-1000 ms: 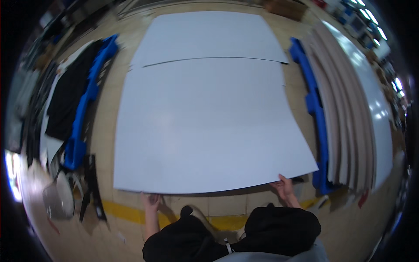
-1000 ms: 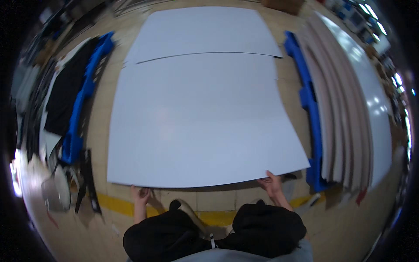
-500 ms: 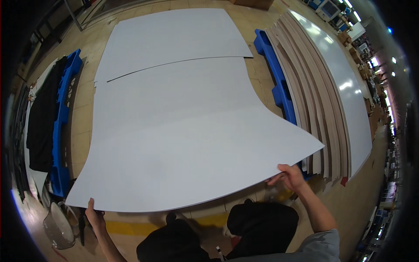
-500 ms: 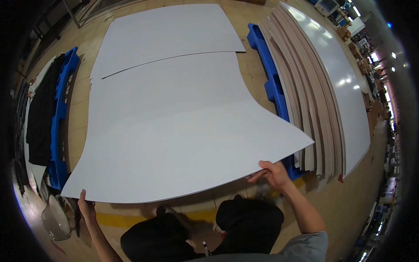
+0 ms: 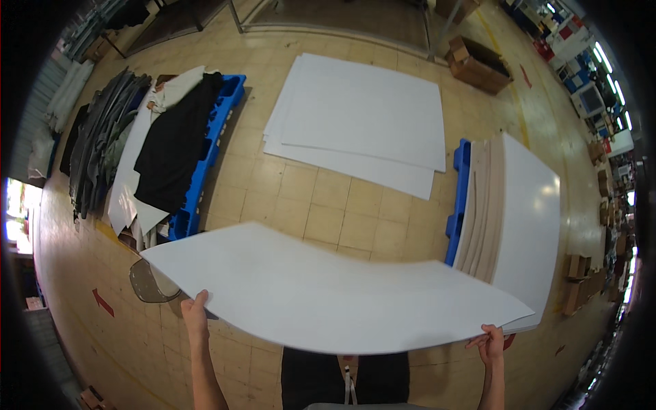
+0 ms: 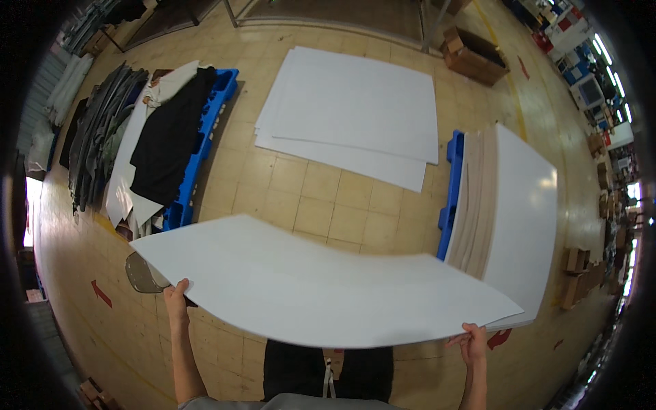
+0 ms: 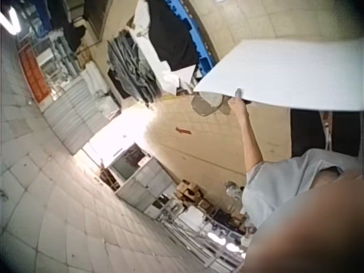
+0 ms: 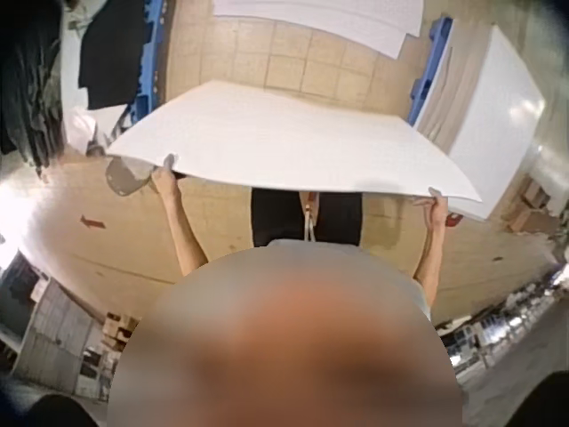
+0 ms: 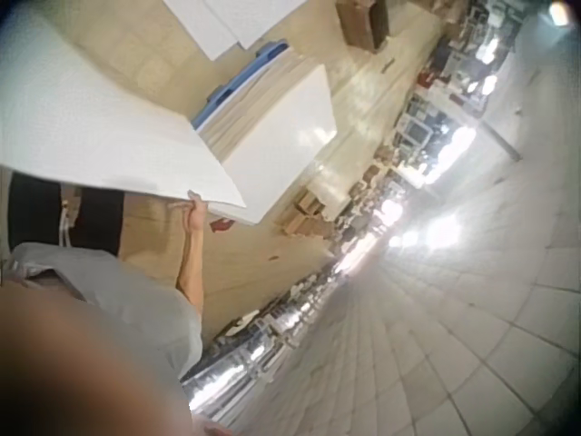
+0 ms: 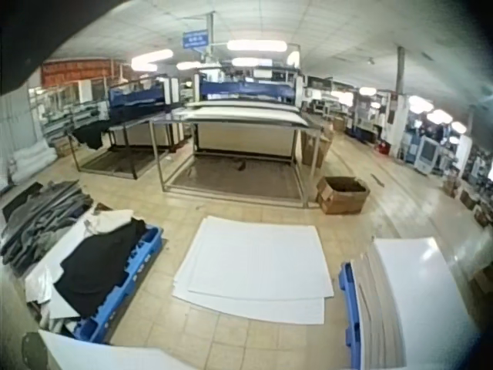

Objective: Picking large white material sheets from a stack and using an industrial stapler to join them on a pallet.

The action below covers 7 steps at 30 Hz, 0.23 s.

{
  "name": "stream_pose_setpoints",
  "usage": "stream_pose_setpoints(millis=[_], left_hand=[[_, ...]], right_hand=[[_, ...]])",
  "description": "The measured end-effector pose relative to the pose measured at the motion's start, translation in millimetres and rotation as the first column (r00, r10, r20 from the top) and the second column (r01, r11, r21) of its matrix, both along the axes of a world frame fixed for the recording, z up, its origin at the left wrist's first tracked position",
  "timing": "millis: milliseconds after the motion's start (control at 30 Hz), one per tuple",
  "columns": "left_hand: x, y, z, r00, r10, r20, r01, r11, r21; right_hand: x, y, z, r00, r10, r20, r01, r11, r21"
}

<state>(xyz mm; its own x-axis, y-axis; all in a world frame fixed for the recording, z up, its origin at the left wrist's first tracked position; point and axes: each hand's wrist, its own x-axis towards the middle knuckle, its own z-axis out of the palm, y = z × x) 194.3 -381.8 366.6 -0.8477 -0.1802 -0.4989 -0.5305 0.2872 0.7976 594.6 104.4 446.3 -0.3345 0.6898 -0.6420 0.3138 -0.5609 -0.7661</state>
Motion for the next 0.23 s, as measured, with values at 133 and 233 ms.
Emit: stream_pose_setpoints(millis=[133,233], left_hand=[[-20.4,-1.7,105.0,0.991,-0.112,-0.067,0.106,0.991,-0.086],[-50.8,5.7,147.9,0.944,-0.24,-0.226,0.213,0.967,-0.139]], right_hand=[[-30.0,16.8,111.9,0.988,0.152,-0.007,-0.152,0.987,-0.052],[-48.4,21.7,160.0,0.992,0.127,-0.022,-0.129,0.982,-0.135]])
